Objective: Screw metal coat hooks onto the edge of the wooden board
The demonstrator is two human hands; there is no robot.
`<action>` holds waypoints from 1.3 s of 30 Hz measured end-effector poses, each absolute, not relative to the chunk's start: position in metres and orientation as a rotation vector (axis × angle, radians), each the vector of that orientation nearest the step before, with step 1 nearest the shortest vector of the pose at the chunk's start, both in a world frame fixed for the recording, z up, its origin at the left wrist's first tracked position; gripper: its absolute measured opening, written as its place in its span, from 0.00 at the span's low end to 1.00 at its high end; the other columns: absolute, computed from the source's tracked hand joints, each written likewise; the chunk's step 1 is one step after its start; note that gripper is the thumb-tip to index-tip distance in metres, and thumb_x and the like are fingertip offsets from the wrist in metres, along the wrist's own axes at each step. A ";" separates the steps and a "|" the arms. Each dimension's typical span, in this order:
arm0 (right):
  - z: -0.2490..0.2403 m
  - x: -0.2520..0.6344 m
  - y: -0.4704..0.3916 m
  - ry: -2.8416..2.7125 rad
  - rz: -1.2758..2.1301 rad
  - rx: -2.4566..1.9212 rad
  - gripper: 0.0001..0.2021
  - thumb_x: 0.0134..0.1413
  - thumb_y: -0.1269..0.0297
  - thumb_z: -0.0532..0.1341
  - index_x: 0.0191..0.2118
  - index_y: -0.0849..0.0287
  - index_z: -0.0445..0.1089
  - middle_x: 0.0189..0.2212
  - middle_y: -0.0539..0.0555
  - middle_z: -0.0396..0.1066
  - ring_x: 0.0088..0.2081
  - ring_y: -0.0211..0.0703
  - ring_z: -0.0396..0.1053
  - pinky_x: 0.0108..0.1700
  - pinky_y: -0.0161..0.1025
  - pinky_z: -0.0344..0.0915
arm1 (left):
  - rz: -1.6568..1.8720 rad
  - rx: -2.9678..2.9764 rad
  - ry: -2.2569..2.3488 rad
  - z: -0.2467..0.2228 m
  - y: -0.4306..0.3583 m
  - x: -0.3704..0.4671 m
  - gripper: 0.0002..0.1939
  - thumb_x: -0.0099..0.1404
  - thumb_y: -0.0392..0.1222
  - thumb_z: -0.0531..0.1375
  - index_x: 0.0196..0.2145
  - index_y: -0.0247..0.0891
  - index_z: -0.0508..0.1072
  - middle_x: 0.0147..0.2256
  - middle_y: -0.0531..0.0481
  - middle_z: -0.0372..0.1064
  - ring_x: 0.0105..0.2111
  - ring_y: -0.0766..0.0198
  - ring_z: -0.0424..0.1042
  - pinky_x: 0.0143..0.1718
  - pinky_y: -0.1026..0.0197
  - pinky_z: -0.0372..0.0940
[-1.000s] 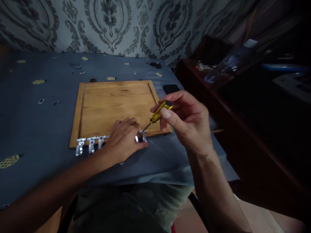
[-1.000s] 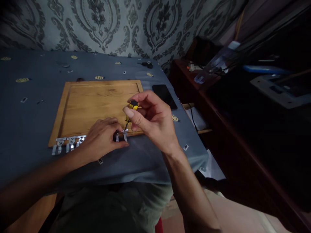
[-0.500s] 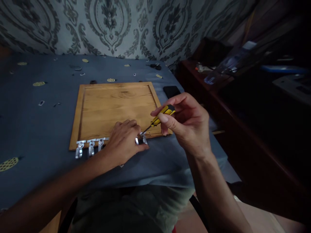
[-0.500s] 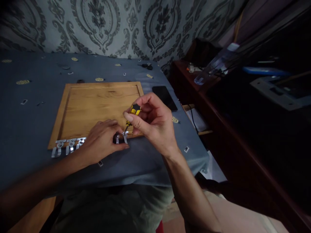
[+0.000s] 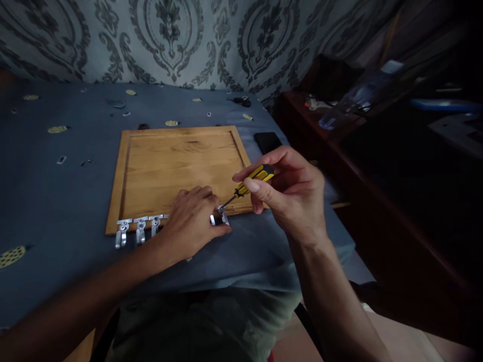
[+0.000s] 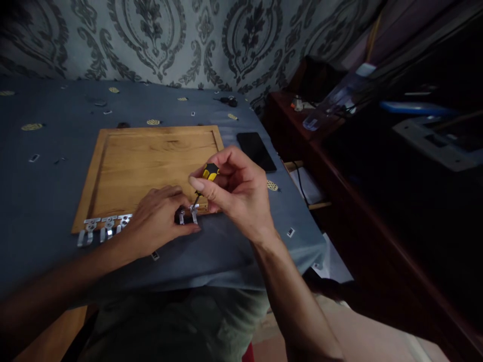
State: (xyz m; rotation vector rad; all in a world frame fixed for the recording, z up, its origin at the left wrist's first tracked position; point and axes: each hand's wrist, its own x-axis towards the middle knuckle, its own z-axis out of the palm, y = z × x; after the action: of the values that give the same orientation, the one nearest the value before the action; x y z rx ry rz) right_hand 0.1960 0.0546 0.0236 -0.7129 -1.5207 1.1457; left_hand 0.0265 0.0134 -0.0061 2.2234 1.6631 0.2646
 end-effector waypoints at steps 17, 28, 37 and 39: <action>0.025 0.197 0.053 -1.553 1.217 -0.717 0.14 0.50 0.57 0.76 0.36 0.54 0.73 0.33 0.48 0.80 0.18 0.29 0.68 0.18 0.29 0.69 | 0.337 2.230 1.643 -0.010 0.014 0.026 0.19 0.58 0.52 0.74 0.38 0.37 0.76 0.44 0.45 0.76 0.47 0.47 0.75 0.48 0.47 0.65; 0.023 0.196 0.053 -1.538 1.160 -0.789 0.16 0.47 0.57 0.77 0.33 0.56 0.72 0.37 0.48 0.81 0.17 0.27 0.66 0.16 0.28 0.67 | 0.342 2.228 1.643 -0.011 0.014 0.026 0.18 0.58 0.51 0.73 0.37 0.38 0.75 0.44 0.46 0.76 0.46 0.48 0.74 0.47 0.47 0.65; 0.024 0.202 0.054 -1.623 1.248 -0.768 0.15 0.55 0.58 0.73 0.47 0.54 0.77 0.36 0.50 0.80 0.21 0.30 0.71 0.23 0.31 0.74 | 0.300 2.236 1.655 -0.008 0.014 0.026 0.19 0.58 0.53 0.73 0.39 0.37 0.76 0.42 0.45 0.74 0.45 0.48 0.74 0.48 0.47 0.65; 0.024 0.201 0.054 -1.623 1.226 -0.773 0.11 0.55 0.59 0.73 0.43 0.55 0.78 0.36 0.50 0.80 0.20 0.30 0.70 0.23 0.31 0.74 | 0.291 2.229 1.651 -0.007 0.014 0.026 0.19 0.58 0.52 0.73 0.38 0.37 0.76 0.42 0.45 0.75 0.45 0.47 0.74 0.47 0.47 0.65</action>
State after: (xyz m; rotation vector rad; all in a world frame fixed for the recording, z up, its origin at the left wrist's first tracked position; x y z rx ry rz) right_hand 0.2014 0.0536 0.0236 -0.7734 -1.6228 1.2263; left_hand 0.0263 0.0140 -0.0073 2.2293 1.6509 0.2907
